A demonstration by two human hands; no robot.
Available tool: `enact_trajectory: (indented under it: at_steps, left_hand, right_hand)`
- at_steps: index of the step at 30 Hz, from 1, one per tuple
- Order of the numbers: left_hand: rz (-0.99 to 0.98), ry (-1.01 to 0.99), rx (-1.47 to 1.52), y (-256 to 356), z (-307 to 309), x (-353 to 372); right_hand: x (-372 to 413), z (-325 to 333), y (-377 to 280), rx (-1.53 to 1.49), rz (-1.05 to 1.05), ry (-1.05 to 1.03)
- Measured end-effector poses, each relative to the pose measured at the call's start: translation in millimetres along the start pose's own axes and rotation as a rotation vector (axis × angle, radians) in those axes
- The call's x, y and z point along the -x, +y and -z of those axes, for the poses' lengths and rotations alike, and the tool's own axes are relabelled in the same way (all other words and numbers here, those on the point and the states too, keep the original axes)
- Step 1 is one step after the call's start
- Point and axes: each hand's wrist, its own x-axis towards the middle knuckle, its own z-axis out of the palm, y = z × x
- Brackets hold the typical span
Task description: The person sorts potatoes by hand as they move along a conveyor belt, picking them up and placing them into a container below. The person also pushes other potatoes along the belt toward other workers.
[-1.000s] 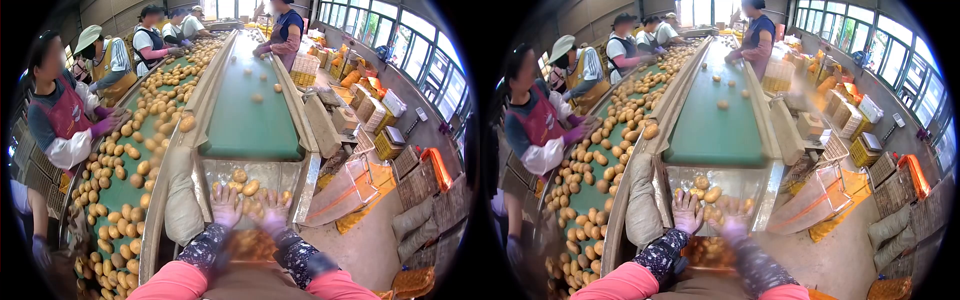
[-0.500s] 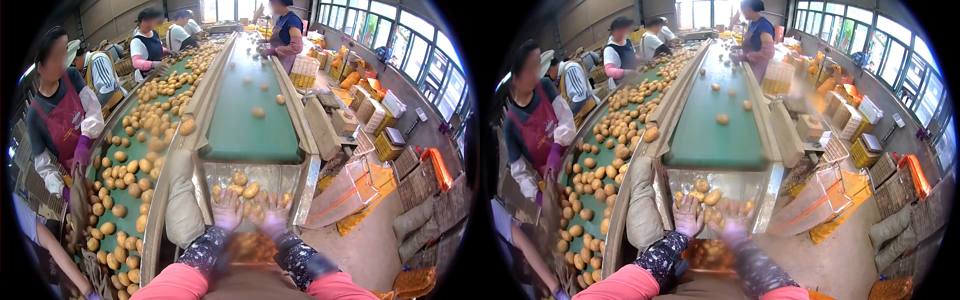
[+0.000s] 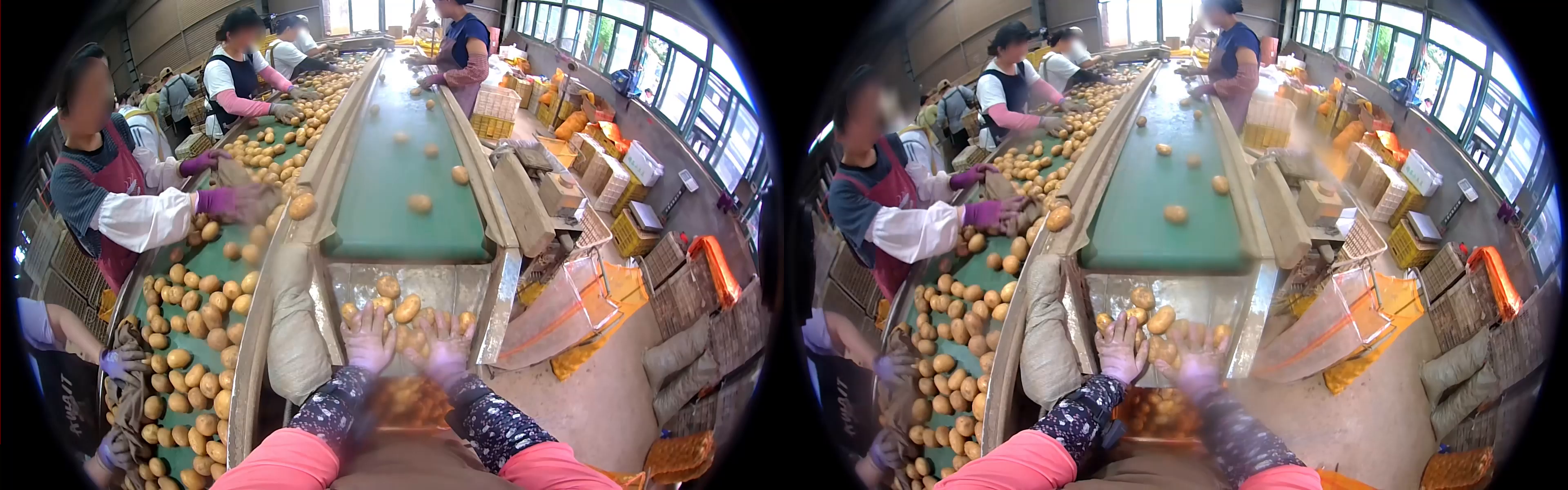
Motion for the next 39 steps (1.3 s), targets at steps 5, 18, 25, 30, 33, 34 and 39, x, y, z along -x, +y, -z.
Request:
enact_trajectory:
  at_steps: [5,18,25,30,33,34,39]
  left_hand:
    - [-0.009,0.041,0.024,0.7,1.9,-0.3]
    - [-0.057,0.115,0.095,-3.1,-4.0,-0.9]
    - [-0.081,0.111,0.085,-1.5,-2.3,-2.5]
    - [-0.088,0.134,0.110,-1.6,-3.0,-2.4]
    - [-0.087,0.140,0.122,-1.5,-1.7,-2.8]
    - [-0.083,0.141,0.125,-1.1,-0.8,-2.5]
    - [-0.060,0.123,0.149,-0.3,1.9,-0.2]
  right_hand:
    - [-2.4,8.7,-3.1,-0.003,-0.019,-0.044]
    - [-3.9,16.1,-6.1,0.013,-0.029,-0.116]
    - [-7.4,14.5,-6.2,0.013,-0.034,-0.088]
    - [-7.0,14.3,-6.0,0.033,-0.030,-0.109]
    - [-7.9,19.3,-8.5,0.016,-0.044,-0.150]
    - [-6.8,18.7,-8.2,0.027,-0.031,-0.135]
    - [1.0,9.8,-4.5,-0.019,0.013,-0.060]
